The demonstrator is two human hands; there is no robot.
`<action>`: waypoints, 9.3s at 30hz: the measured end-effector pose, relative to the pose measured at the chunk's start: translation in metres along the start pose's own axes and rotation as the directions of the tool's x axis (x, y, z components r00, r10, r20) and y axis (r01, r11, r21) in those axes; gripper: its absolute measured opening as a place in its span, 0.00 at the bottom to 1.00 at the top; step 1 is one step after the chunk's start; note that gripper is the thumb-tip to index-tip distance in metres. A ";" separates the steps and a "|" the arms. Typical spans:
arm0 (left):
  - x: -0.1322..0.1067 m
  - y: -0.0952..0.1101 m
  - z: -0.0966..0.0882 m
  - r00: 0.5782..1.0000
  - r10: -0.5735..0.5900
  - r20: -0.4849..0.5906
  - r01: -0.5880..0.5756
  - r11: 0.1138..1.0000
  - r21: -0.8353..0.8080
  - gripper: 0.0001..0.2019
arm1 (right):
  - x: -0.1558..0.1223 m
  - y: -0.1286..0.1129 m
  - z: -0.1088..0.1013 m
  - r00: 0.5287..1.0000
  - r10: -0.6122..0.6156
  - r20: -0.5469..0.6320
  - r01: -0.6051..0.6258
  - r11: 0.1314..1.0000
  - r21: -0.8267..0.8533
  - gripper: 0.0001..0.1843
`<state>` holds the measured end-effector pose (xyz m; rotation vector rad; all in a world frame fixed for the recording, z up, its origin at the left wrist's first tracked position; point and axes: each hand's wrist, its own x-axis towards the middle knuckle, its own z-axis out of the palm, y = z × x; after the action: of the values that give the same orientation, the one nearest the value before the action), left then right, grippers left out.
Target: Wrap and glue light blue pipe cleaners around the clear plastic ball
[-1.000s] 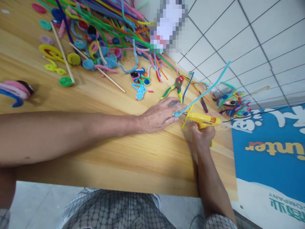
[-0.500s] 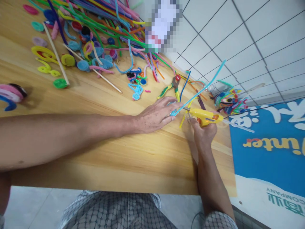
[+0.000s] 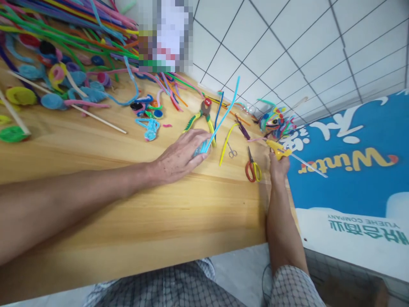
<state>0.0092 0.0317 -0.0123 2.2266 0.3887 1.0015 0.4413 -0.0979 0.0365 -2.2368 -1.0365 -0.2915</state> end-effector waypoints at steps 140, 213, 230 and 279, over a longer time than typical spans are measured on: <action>0.001 0.001 -0.010 0.994 0.099 0.041 -0.098 0.995 -0.015 0.25 | -0.136 -0.163 0.072 0.530 -0.847 0.032 0.690 0.453 0.564 0.43; -0.004 0.006 -0.013 0.979 -0.195 0.058 0.203 0.959 -0.198 0.28 | -0.150 -0.166 0.071 0.461 -0.887 -0.009 0.783 0.402 0.476 0.52; -0.002 0.011 -0.012 0.975 -0.216 0.046 0.221 0.945 -0.243 0.19 | -0.149 -0.166 0.073 0.453 -0.891 -0.035 0.784 0.379 0.492 0.50; -0.005 0.008 -0.009 0.985 -0.162 0.056 0.169 0.971 -0.167 0.21 | -0.155 -0.170 0.067 0.487 -0.873 -0.040 0.780 0.414 0.469 0.49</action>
<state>-0.0011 0.0276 -0.0051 2.0216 0.4448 0.8644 0.2068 -0.0669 -0.0049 -1.1768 -2.0896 -0.1970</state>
